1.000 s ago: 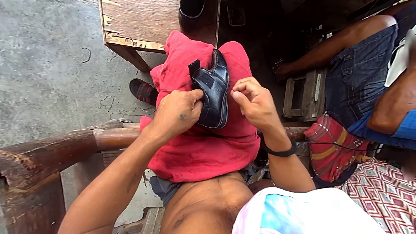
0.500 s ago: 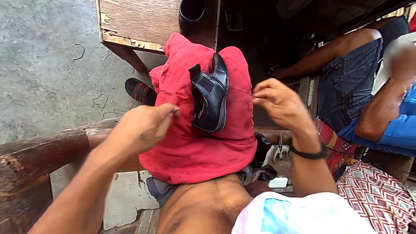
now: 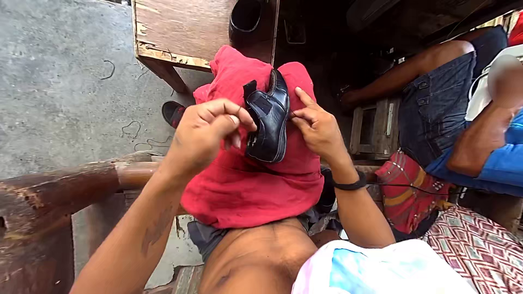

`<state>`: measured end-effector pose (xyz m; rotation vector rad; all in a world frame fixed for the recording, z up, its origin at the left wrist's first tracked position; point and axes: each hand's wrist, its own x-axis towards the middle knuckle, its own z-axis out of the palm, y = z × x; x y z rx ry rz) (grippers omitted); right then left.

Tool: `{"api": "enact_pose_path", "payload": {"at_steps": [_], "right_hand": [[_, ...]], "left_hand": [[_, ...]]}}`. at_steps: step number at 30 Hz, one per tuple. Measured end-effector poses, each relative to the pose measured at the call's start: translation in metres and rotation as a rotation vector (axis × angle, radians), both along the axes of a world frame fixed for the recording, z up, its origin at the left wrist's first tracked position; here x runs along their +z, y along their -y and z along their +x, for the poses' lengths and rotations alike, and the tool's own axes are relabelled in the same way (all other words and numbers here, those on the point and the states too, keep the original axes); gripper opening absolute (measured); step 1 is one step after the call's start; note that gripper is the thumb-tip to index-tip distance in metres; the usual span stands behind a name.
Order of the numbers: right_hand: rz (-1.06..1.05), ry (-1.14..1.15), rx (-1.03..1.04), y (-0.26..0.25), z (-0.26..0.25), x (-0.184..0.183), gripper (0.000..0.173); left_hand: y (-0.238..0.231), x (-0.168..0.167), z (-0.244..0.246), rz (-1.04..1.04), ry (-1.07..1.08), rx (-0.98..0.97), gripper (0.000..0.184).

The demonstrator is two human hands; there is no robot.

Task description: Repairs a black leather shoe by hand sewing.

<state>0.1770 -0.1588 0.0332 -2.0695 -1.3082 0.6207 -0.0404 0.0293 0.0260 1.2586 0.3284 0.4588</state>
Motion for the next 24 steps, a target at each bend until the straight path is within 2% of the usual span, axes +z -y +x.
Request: {"api": "enact_pose_path", "payload": {"at_steps": [1,2,3,4,5,6,7,8,10,13,18,21,22,24], "right_hand": [[0.081,-0.145,-0.022,0.004,0.007,0.002,0.017],[0.229,-0.4,-0.051,0.007,0.011,0.001,0.022],[0.365,-0.695,-0.05,0.012,0.011,0.001,0.025],[0.443,-0.881,-0.055,0.016,0.009,0.001,0.025],[0.449,-0.873,-0.077,0.015,0.006,0.002,0.023],[0.369,-0.676,-0.117,0.012,0.002,0.002,0.021],[0.22,-0.359,-0.164,0.008,-0.004,0.003,0.017],[0.048,-0.062,-0.188,0.005,-0.01,0.004,0.02],[-0.119,0.165,-0.203,-0.002,-0.021,0.0,0.041],[-0.267,0.167,-0.222,-0.027,-0.017,-0.001,0.055],[-0.394,0.122,-0.151,-0.037,-0.013,-0.008,0.053],[-0.32,0.086,-0.143,-0.035,-0.011,-0.011,0.051],[-0.221,0.026,-0.165,-0.033,-0.007,-0.013,0.046],[0.106,-0.172,-0.249,-0.022,0.004,-0.023,0.031]], "left_hand": [[0.0,0.002,-0.004,0.258,-0.205,0.049,0.028],[0.002,0.002,-0.009,0.481,-0.368,0.068,0.028],[0.007,0.001,-0.015,0.652,-0.474,0.048,0.03],[0.013,0.002,-0.021,0.78,-0.528,0.01,0.031],[0.017,0.001,-0.024,0.884,-0.548,-0.019,0.032],[0.022,-0.001,-0.028,0.953,-0.565,-0.044,0.032],[0.026,-0.001,-0.033,0.987,-0.581,-0.066,0.033],[0.03,-0.001,-0.04,0.997,-0.592,-0.079,0.033],[0.037,0.001,-0.053,0.976,-0.578,-0.074,0.033],[0.051,0.001,-0.078,0.909,-0.579,-0.053,0.034],[0.071,0.002,-0.122,0.769,-0.63,-0.052,0.034],[0.061,-0.001,-0.114,0.751,-0.606,-0.035,0.032],[0.054,-0.002,-0.103,0.738,-0.581,-0.023,0.032],[0.039,-0.004,-0.073,0.597,-0.499,-0.017,0.032]]}}
